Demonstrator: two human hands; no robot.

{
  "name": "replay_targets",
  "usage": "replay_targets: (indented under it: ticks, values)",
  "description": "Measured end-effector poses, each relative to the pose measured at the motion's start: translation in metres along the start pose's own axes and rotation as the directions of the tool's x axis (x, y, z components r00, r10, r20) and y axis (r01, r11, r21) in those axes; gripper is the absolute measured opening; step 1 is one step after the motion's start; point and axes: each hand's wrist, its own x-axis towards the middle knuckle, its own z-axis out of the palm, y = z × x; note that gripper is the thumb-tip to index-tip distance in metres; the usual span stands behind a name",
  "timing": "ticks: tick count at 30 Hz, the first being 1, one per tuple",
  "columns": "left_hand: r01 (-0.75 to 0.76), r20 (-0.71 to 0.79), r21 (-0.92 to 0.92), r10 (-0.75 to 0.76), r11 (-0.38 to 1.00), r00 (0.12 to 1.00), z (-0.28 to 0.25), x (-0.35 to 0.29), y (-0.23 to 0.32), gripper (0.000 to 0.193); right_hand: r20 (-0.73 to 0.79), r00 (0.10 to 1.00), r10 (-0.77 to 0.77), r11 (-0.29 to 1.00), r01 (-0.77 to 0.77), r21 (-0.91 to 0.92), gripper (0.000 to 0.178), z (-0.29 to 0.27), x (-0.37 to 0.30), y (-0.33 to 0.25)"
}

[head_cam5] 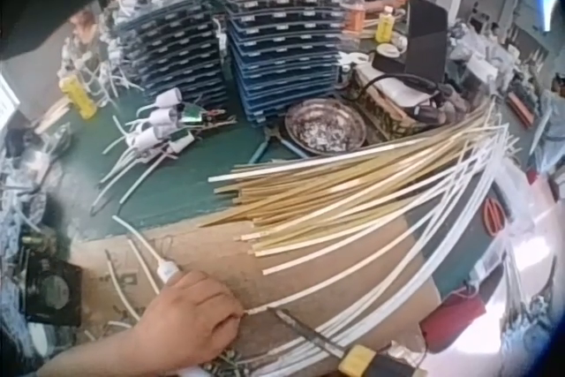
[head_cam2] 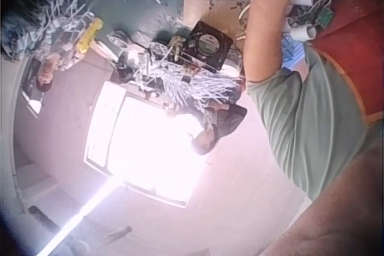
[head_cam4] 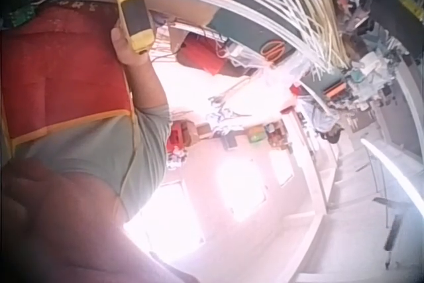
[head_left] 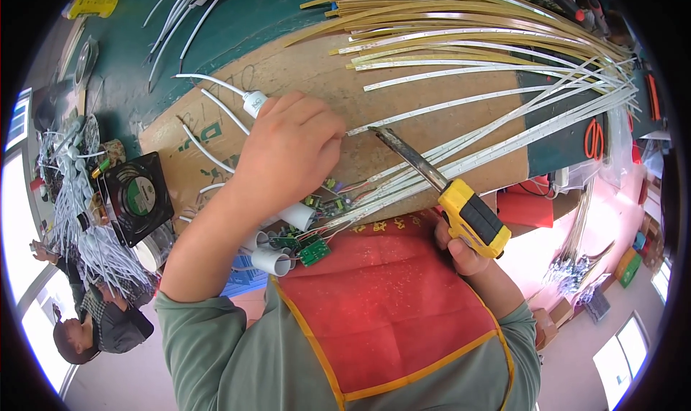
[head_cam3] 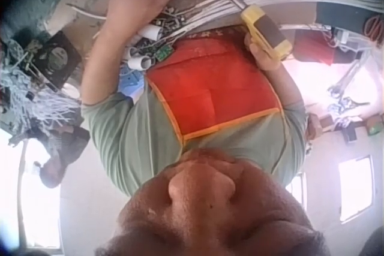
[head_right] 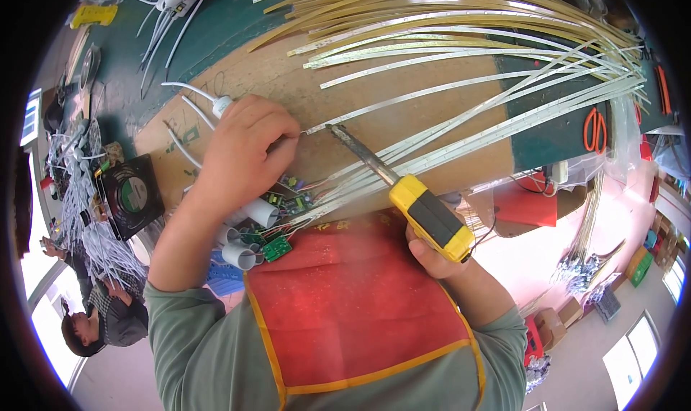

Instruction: The person solders wires from circuit modules onto LED light strips using a soldering gun.

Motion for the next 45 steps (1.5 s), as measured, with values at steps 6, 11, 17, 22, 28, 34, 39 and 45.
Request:
replay_targets:
  ticks: [6, 11, 17, 22, 28, 34, 39, 45]
  values:
    - [0.009, -0.035, 0.003, -0.009, 1.0, 0.999, 0.005, -0.003, 0.001, 0.011, 0.051, 0.997, -0.051, 0.996, 0.055, -0.077, 0.038, -0.003, 0.005, -0.001]
    - [-0.007, -0.056, 0.022, 0.009, 1.0, 0.998, 0.008, -0.002, 0.001, 0.011, 0.021, 0.999, -0.039, 0.997, 0.04, -0.068, 0.035, -0.001, 0.003, 0.001]
    - [-0.011, -0.067, 0.047, 0.014, 0.999, 0.998, 0.01, -0.002, 0.001, 0.01, -0.001, 0.999, -0.035, 0.994, 0.035, -0.106, 0.029, 0.001, 0.006, -0.006]
    - [-0.01, -0.077, 0.056, 0.014, 0.998, 0.997, 0.01, -0.003, 0.002, 0.01, 0.111, 0.992, -0.066, 0.975, 0.088, -0.206, 0.023, -0.001, 0.016, -0.014]
    - [0.0, -0.068, 0.053, 0.003, 0.999, 0.998, 0.011, -0.001, 0.003, 0.011, 0.093, 0.993, -0.078, 0.985, 0.091, -0.148, 0.02, 0.006, 0.022, -0.016]
    - [0.009, -0.059, 0.071, -0.005, 0.997, 0.998, 0.011, 0.0, 0.004, 0.011, 0.134, 0.989, -0.054, 0.974, 0.082, -0.211, 0.022, 0.002, 0.022, -0.014]
    - [0.011, -0.06, 0.07, -0.007, 0.997, 0.998, 0.012, 0.001, 0.004, 0.011, 0.11, 0.993, -0.038, 0.979, 0.059, -0.194, 0.022, 0.001, 0.017, -0.009]
    - [0.014, -0.062, 0.074, -0.009, 0.997, 0.998, 0.012, 0.0, 0.005, 0.01, 0.083, 0.996, -0.044, 0.987, 0.056, -0.152, 0.023, 0.005, 0.017, -0.012]
